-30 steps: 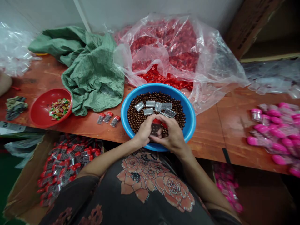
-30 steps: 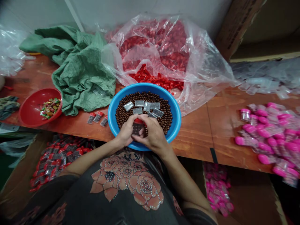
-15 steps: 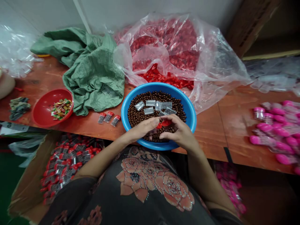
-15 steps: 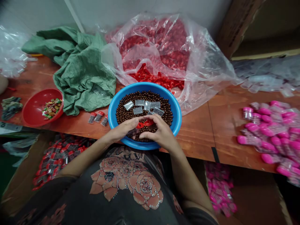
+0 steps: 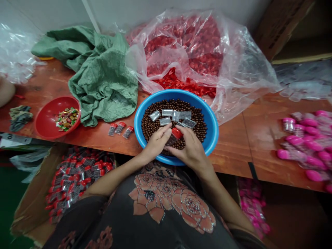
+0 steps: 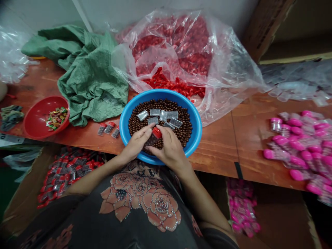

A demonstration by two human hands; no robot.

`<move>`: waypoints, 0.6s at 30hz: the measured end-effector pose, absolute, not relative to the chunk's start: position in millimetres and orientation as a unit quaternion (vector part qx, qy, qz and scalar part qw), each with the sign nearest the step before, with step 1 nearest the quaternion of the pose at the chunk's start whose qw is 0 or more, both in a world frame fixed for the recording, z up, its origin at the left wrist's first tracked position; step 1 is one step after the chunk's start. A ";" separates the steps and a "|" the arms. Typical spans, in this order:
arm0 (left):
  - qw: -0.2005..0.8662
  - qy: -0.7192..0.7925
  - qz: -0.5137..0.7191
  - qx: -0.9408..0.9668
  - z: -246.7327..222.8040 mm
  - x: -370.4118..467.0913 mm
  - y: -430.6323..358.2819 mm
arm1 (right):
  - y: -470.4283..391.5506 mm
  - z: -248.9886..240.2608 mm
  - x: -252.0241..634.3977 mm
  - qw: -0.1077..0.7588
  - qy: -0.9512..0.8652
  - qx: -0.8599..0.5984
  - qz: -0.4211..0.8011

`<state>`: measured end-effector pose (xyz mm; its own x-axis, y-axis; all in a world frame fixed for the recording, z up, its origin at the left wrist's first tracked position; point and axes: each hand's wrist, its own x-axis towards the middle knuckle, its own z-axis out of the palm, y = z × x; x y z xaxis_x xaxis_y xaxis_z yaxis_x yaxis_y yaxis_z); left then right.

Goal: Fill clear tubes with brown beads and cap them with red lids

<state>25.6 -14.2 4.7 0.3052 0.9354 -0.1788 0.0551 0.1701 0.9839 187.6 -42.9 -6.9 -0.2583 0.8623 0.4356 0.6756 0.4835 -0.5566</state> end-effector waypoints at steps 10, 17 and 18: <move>0.731 0.441 0.330 0.402 4.2 37.9 -9.7 | -42.7 -5.1 181.7 0.292 -0.817 -0.491 0.080; 0.699 0.468 0.334 0.425 4.2 36.6 -17.6 | -36.7 -4.5 186.5 0.266 -0.848 -0.458 -0.024; 0.695 0.466 0.336 0.432 4.5 36.9 -18.9 | -36.9 -4.1 184.9 0.266 -0.850 -0.454 -0.029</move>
<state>36.9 -18.9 4.5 0.3400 0.8699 -0.3573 -0.0661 0.4010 0.9137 184.9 -36.9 -4.1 -0.4458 0.7567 0.4782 0.7875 0.5855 -0.1925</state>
